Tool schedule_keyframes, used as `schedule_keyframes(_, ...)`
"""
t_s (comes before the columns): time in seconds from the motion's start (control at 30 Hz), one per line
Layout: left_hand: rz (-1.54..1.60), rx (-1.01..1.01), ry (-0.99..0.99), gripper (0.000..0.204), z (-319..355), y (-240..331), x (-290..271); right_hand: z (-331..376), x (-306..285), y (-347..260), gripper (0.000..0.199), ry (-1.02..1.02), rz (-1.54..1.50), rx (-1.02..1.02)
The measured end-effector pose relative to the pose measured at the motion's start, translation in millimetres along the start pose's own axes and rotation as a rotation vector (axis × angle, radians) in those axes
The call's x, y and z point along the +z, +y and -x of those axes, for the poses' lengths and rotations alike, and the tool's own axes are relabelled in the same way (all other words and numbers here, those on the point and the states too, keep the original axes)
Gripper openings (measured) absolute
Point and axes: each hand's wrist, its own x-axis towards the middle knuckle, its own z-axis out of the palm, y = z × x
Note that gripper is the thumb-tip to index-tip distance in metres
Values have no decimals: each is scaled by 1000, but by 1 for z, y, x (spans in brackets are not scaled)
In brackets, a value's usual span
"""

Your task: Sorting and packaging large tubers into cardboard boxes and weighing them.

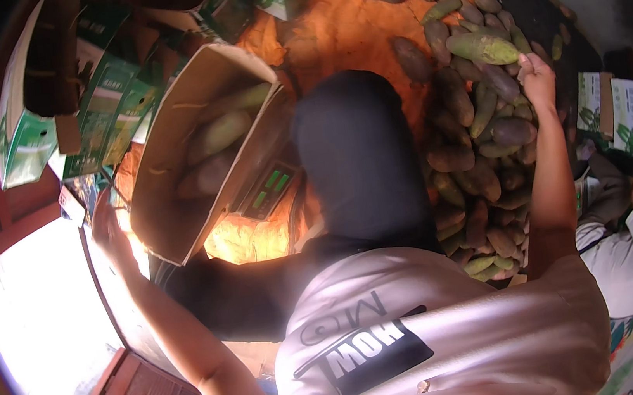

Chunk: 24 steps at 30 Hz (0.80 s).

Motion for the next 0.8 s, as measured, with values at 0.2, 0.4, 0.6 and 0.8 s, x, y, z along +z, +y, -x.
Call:
schedule_keyframes(0.2, -5, -280, -139, 33, 16, 16, 3, -7, -45, -167, 30, -30, -300, -287)
schedule_keyframes(0.4, -223, 26, -173, 29, 29, 31, -7, 41, -33, -357, 27, -365, -444, -563)
schedule_keyframes(0.6, -255, -15, -189, 30, 33, 17, -17, 135, 83, -487, 27, -802, -560, -752)
schedule_keyframes(0.8, -248, -48, -184, 33, 34, 3, -15, 207, 182, -535, 25, -1167, -209, -762)
